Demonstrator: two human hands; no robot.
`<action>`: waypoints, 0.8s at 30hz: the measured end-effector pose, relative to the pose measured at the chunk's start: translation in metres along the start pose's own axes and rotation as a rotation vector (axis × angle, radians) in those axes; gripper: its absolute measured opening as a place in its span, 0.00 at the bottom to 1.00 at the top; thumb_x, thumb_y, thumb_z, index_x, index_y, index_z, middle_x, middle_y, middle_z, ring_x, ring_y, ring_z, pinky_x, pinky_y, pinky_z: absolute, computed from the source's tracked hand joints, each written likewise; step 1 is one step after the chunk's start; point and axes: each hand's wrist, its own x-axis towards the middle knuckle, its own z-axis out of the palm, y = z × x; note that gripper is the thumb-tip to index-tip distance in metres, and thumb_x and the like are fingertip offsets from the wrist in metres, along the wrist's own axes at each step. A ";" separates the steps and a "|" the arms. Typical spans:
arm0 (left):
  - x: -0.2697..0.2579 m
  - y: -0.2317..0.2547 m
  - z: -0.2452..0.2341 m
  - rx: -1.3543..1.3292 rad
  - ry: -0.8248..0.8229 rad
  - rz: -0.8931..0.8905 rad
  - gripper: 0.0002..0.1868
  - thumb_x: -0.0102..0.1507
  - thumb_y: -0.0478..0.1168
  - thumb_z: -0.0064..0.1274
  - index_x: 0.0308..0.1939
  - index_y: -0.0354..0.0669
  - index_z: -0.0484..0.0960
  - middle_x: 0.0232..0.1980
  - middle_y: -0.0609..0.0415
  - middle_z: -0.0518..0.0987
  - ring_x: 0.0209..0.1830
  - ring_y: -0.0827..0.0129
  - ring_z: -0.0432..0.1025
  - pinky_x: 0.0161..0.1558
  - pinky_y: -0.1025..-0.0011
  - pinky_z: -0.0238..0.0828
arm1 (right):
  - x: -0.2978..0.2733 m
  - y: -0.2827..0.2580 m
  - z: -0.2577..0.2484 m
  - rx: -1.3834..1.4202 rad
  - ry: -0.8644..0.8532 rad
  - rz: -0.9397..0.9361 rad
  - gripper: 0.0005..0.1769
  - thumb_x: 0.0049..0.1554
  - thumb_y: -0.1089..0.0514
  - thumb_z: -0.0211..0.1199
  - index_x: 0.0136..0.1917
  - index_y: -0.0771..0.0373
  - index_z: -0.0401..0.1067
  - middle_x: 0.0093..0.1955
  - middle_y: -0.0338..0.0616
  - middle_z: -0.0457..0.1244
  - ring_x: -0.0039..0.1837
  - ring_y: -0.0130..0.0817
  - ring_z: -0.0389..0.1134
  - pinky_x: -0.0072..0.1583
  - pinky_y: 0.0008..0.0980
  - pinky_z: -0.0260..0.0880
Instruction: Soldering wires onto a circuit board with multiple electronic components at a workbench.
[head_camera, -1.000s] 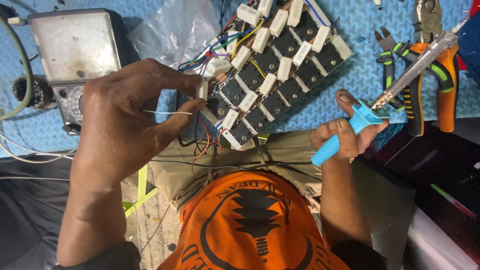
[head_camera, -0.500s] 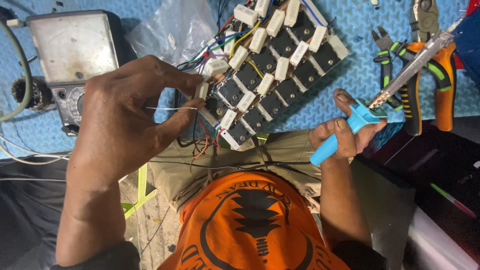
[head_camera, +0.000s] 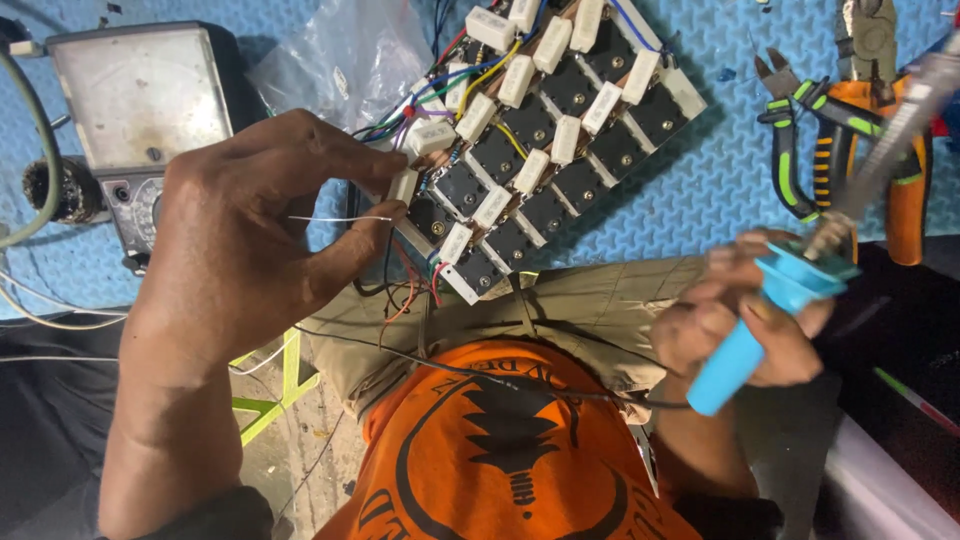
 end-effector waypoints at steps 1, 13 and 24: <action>0.001 0.000 0.001 -0.026 0.007 0.009 0.10 0.65 0.29 0.67 0.48 0.30 0.85 0.48 0.44 0.84 0.31 0.70 0.70 0.28 0.76 0.65 | 0.002 0.004 0.015 -0.197 0.157 -0.098 0.27 0.65 0.68 0.47 0.77 0.73 0.56 0.69 0.61 0.60 0.52 0.37 0.55 0.48 0.32 0.61; 0.007 0.003 0.007 0.032 0.037 -0.037 0.10 0.63 0.26 0.70 0.46 0.33 0.86 0.46 0.46 0.85 0.33 0.71 0.72 0.32 0.75 0.66 | -0.024 -0.068 0.013 -2.298 -0.088 -0.354 0.14 0.65 0.49 0.45 0.38 0.53 0.57 0.41 0.43 0.56 0.46 0.40 0.54 0.57 0.58 0.54; 0.007 0.018 0.014 0.155 0.061 -0.080 0.07 0.68 0.34 0.67 0.48 0.36 0.86 0.46 0.48 0.85 0.24 0.74 0.66 0.32 0.74 0.64 | -0.091 -0.075 -0.055 -1.607 0.306 -1.394 0.38 0.66 0.36 0.44 0.47 0.79 0.65 0.36 0.70 0.55 0.32 0.61 0.52 0.36 0.67 0.60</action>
